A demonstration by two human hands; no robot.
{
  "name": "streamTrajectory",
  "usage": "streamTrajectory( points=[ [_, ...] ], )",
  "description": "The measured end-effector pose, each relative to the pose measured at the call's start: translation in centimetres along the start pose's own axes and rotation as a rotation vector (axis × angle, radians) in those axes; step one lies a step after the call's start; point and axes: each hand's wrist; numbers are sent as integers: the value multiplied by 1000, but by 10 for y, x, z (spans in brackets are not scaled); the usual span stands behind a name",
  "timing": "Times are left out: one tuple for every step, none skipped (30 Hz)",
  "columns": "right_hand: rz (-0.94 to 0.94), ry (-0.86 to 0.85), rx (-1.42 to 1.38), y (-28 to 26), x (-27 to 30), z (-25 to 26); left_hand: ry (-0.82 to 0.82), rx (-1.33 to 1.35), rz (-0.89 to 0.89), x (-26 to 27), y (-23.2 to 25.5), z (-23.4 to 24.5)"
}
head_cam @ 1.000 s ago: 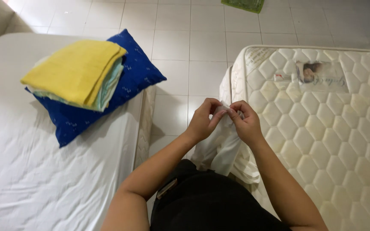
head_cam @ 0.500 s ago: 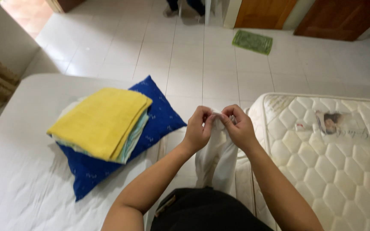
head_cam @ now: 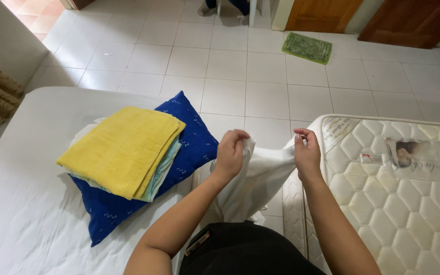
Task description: Folding a white pillowcase and placing it on a stack of linens on a bed.
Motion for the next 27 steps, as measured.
streamTrajectory(
  points=[
    [-14, -19, -40, 3, -1, 2, -15, 1, -40, 3, 0, -4],
    [-31, -42, -79, 6, -2, 3, -27, -1, -76, 7, 0, -7],
    [-36, -48, -76, 4, 0, 2, -24, -2, -68, 11, 0, -10],
    [-43, -68, -95, 2, 1, 0, -58, -6, -31, 14, 0, -14],
    [-51, -88, -115, 0, 3, -2, -93, -10, 7, 18, 1, -17],
    [-50, -99, -111, -4, 6, -6, -81, -10, 11, 20, 8, -20],
    [-68, -117, -89, -8, 8, -9, -119, -35, 56, 21, 17, -22],
    [-81, -136, -72, -12, 9, -15, -156, -62, 94, 20, 24, -24],
    [-73, -146, -73, -17, 8, -19, -143, -64, 92, 20, 25, -29],
    [-72, -187, -70, -20, 12, -20, -169, -98, 83, 24, 26, -35],
    [-71, -227, -67, -24, 15, -21, -195, -132, 73, 28, 28, -41],
    [-72, -226, -64, -28, 16, -19, -196, -129, 75, 29, 33, -44],
    [-82, -249, -77, -32, 17, -18, -193, -151, 31, 30, 38, -48],
    [-90, -273, -92, -37, 17, -17, -188, -174, -14, 30, 42, -50],
    [-89, -274, -90, -40, 16, -15, -186, -173, -13, 28, 50, -50],
    [-116, -265, -122, -43, 15, -13, -179, -194, -16, 26, 57, -50],
    [-144, -255, -155, -46, 14, -10, -172, -215, -18, 24, 65, -50],
    [-146, -253, -153, -45, 11, -7, -174, -213, -16, 24, 60, -58],
    [-125, -255, -146, -44, 9, -3, -145, -235, -38, 24, 54, -66],
    [-106, -257, -139, -42, 7, 0, -118, -257, -60, 25, 49, -73],
    [-109, -253, -138, -44, 3, 4, -122, -256, -58, 21, 49, -78],
    [-115, -264, -185, -45, -1, 7, -97, -251, -70, 18, 48, -83],
    [-122, -273, -231, -46, -4, 11, -72, -247, -81, 15, 48, -88],
    [-126, -269, -230, -56, -9, 15, -77, -245, -79, 6, 52, -91],
    [-59, -311, -219, -65, -14, 18, -59, -206, -96, -3, 56, -95],
    [7, -352, -209, -74, -19, 21, -44, -168, -113, -12, 60, -98],
    [2, -347, -208, -89, -19, 22, -50, -166, -110, -21, 66, -99]
  ],
)
Point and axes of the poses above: each hand's wrist, its own x-axis away from the middle knuckle, its own z-axis out of the back of the hand, y = z × x, and after that the axes turned 10 degrees about -x, right-handed
